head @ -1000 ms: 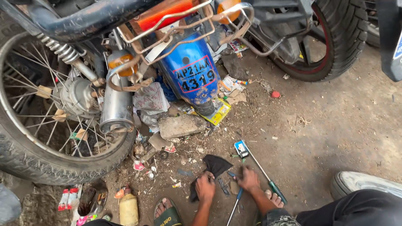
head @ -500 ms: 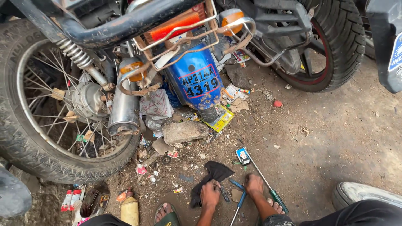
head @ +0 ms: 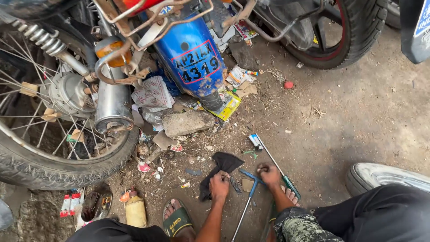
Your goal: Repairing the rear light and license plate assembly of a motorcycle using a screwdriver.
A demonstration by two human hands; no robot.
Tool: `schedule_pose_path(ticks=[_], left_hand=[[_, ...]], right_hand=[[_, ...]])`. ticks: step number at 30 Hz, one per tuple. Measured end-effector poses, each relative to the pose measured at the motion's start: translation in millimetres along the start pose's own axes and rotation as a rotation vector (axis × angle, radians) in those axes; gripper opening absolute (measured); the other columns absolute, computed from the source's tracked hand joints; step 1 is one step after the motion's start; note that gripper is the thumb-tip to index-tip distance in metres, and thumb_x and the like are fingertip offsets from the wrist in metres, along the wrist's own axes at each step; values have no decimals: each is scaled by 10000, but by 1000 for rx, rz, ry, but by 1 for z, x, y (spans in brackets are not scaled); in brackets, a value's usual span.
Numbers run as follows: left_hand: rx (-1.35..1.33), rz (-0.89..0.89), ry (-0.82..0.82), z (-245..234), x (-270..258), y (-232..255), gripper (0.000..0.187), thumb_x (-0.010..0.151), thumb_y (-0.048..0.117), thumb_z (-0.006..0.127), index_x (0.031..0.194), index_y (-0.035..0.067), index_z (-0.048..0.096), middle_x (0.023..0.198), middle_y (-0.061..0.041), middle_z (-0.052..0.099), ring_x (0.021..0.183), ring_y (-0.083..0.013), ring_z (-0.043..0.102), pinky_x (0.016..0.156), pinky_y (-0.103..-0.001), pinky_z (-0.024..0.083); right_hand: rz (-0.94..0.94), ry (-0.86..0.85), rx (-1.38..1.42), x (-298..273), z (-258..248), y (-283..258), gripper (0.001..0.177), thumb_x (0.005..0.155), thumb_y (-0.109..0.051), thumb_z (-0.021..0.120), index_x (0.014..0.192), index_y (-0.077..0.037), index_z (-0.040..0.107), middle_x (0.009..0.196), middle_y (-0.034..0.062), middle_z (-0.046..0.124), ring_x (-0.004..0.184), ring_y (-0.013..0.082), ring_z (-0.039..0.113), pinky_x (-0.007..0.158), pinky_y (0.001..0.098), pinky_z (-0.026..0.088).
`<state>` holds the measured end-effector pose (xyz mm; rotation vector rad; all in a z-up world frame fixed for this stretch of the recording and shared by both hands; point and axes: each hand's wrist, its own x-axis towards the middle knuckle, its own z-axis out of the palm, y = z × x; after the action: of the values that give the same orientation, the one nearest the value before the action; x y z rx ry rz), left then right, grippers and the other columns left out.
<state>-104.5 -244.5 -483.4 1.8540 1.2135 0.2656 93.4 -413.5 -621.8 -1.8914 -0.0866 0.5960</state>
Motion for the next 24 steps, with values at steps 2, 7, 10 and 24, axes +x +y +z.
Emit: schedule_pose_path(ticks=[2, 7, 10, 24], left_hand=[[6, -11, -3, 2, -1, 0, 107, 852, 166, 725, 949, 162, 770, 909, -107, 785, 866, -309, 764, 767, -425, 575], [-1, 29, -28, 6, -1, -11, 102, 830, 115, 700, 884, 165, 770, 888, -85, 790, 863, -299, 767, 748, -415, 579], [-1, 23, -33, 3, -3, -9, 79, 835, 123, 716, 876, 172, 762, 876, -82, 785, 864, -286, 766, 743, -411, 583], [3, -46, -53, 3, -3, -13, 101, 854, 100, 706, 921, 142, 769, 895, -36, 804, 829, -223, 777, 775, -376, 585]], right_hand=[[-71, -47, -115, -4, 2, -5, 265, 815, 56, 604, 989, -58, 769, 790, 77, 747, 651, 158, 664, 587, 322, 531], [-246, -232, -570, -35, 9, -77, 216, 806, -89, 671, 980, -166, 775, 881, 63, 775, 829, 219, 735, 747, 378, 576], [-182, -242, -740, -35, 10, -91, 169, 805, -205, 766, 971, -177, 774, 950, 88, 769, 931, 282, 729, 820, 440, 570], [-96, -28, -915, -59, 37, -76, 166, 893, -192, 684, 1036, -118, 723, 1156, 211, 707, 1112, 424, 673, 948, 530, 563]])
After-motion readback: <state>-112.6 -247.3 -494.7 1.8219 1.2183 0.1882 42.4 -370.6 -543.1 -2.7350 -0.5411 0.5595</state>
